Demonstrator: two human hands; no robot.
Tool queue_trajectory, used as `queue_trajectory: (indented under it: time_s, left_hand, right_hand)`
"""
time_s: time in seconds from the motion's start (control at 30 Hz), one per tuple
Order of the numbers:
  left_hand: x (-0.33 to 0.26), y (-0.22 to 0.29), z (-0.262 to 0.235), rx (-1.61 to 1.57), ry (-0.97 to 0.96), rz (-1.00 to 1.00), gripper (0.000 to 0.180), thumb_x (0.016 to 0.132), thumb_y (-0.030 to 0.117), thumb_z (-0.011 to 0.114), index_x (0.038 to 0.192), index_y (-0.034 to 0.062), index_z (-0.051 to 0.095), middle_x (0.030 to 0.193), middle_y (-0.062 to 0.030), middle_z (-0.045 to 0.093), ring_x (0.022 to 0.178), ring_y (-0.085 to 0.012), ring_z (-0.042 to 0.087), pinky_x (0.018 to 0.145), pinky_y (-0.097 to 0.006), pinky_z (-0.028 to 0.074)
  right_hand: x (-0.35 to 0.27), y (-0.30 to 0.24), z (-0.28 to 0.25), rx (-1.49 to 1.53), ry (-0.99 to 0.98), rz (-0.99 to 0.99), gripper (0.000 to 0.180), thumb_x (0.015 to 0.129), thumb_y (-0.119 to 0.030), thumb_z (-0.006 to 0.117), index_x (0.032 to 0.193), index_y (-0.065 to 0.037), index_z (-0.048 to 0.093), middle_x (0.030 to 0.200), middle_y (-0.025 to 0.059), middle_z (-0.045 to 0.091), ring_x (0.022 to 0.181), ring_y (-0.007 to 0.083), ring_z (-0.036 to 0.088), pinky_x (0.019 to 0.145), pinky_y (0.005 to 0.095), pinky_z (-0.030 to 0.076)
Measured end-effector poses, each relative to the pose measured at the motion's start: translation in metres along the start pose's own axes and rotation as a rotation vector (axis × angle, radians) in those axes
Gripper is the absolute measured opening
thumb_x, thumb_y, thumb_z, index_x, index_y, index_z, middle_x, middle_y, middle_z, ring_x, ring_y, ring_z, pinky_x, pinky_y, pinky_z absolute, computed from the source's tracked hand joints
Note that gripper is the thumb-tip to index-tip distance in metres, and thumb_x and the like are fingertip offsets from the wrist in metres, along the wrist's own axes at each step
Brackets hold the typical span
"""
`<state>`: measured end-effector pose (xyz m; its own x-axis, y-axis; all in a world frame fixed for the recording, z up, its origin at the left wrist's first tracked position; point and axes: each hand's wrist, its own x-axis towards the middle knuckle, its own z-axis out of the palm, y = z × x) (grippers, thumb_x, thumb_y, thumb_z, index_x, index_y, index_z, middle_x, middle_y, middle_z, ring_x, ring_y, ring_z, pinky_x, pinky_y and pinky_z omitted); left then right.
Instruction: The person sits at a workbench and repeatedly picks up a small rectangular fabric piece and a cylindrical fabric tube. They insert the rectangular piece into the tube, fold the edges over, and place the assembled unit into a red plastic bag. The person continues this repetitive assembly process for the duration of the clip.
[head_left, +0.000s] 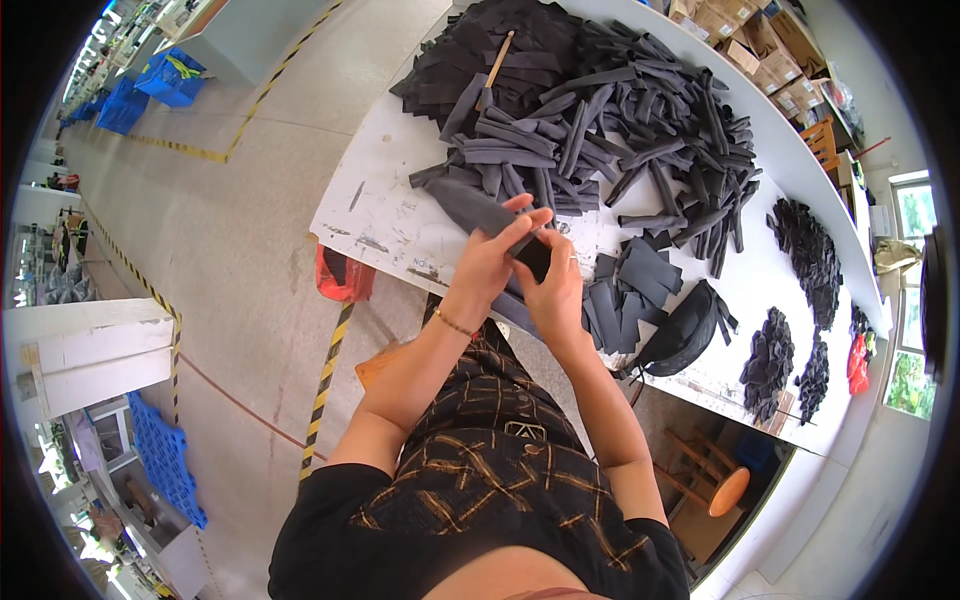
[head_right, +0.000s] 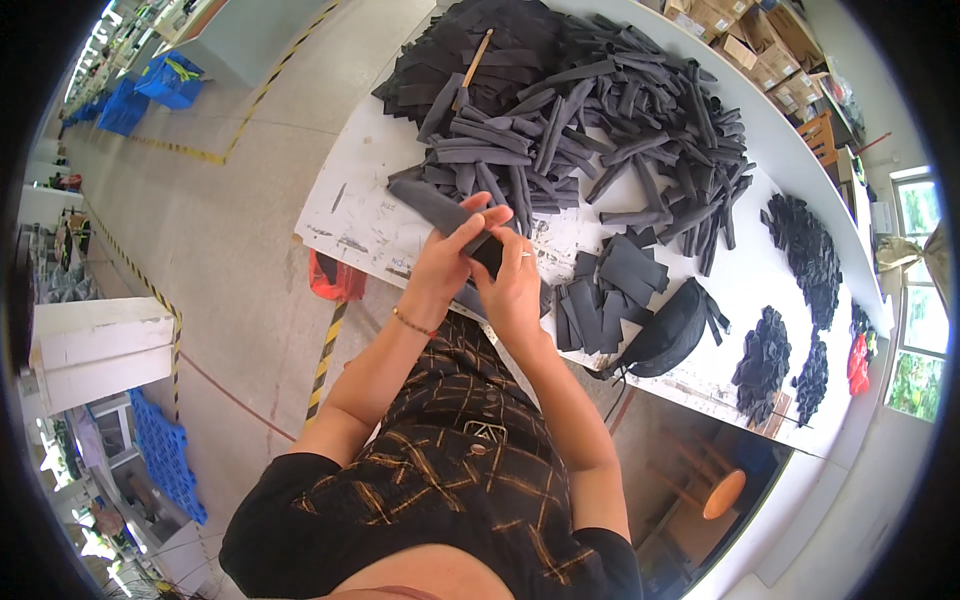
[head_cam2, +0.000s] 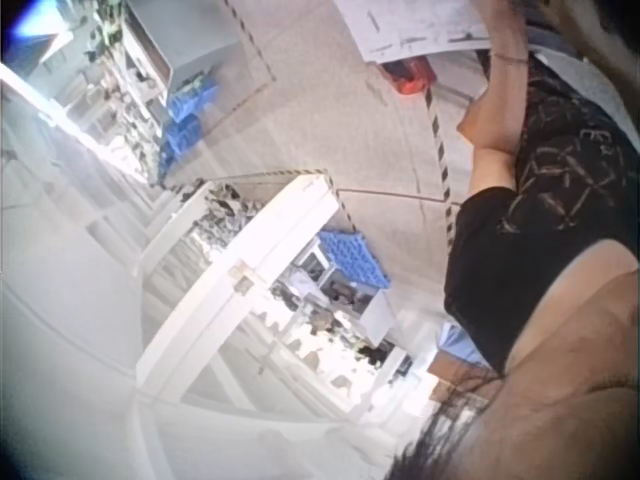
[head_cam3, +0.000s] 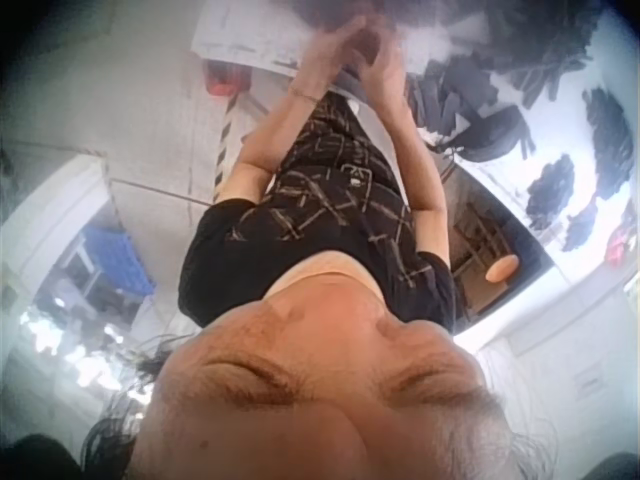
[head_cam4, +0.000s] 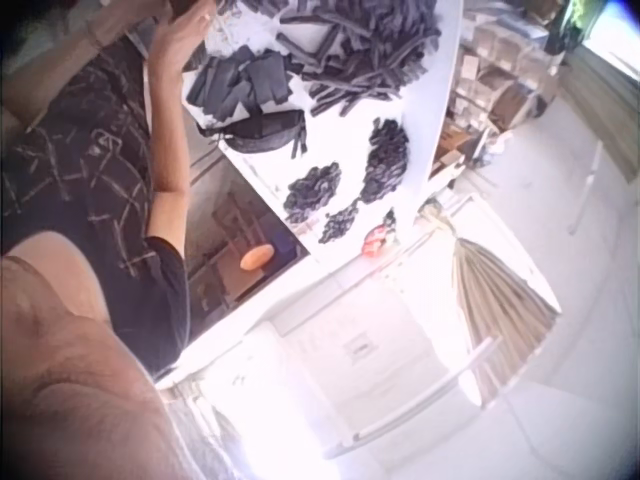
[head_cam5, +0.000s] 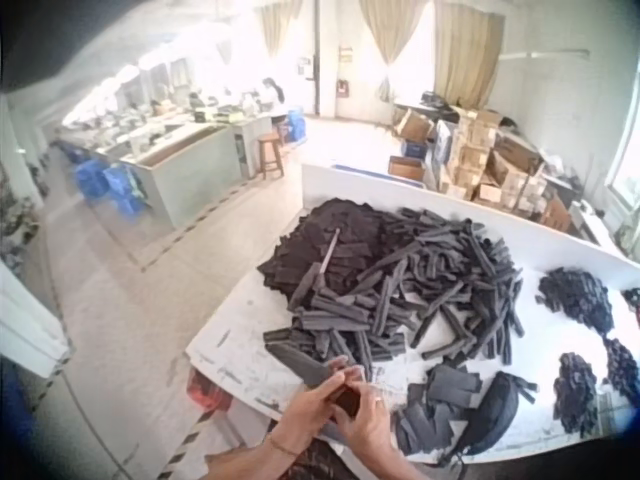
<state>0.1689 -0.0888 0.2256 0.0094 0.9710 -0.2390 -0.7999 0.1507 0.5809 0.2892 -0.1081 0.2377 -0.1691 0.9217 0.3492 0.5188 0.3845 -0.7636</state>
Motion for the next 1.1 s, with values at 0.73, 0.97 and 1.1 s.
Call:
queue_trajectory:
  time_s: [0.73,0.97,1.1]
  left_hand:
    - [-0.007,-0.034,0.002,-0.156,0.027,-0.134,0.029,0.105,0.025,0.048,0.117,0.0000,0.056,0.113,-0.0139,0.069,0.125,-0.0291,0.056,0.106,-0.042,0.045]
    - [0.014,-0.007,-0.003,-0.399,0.074,-0.019,0.027,0.104,0.024,0.050,0.118,0.0014,0.057,0.107,-0.0126,0.070,0.110,-0.0286,0.064,0.099,-0.042,0.050]
    - [0.015,-0.005,0.019,-0.260,0.018,0.122,0.027,0.102,0.024,0.055,0.114,-0.0002,0.060,0.096,-0.0112,0.071,0.091,-0.0256,0.070,0.091,-0.039,0.053]
  right_hand:
    - [0.000,0.006,-0.032,-0.104,-0.239,-0.055,0.014,0.084,-0.001,0.067,0.096,-0.001,0.059,0.098,0.0186,0.060,0.086,0.0390,0.063,0.072,0.0446,0.052]
    - [0.003,0.026,-0.056,-0.086,-0.231,-0.144,0.012,0.082,0.001,0.071,0.091,0.000,0.062,0.096,0.0173,0.062,0.080,0.0371,0.065,0.068,0.0410,0.053]
    - [0.013,0.018,-0.062,-0.068,-0.214,-0.229,0.016,0.078,0.004,0.072,0.089,0.000,0.061,0.093,0.0143,0.061,0.079,0.0332,0.063,0.068,0.0390,0.051]
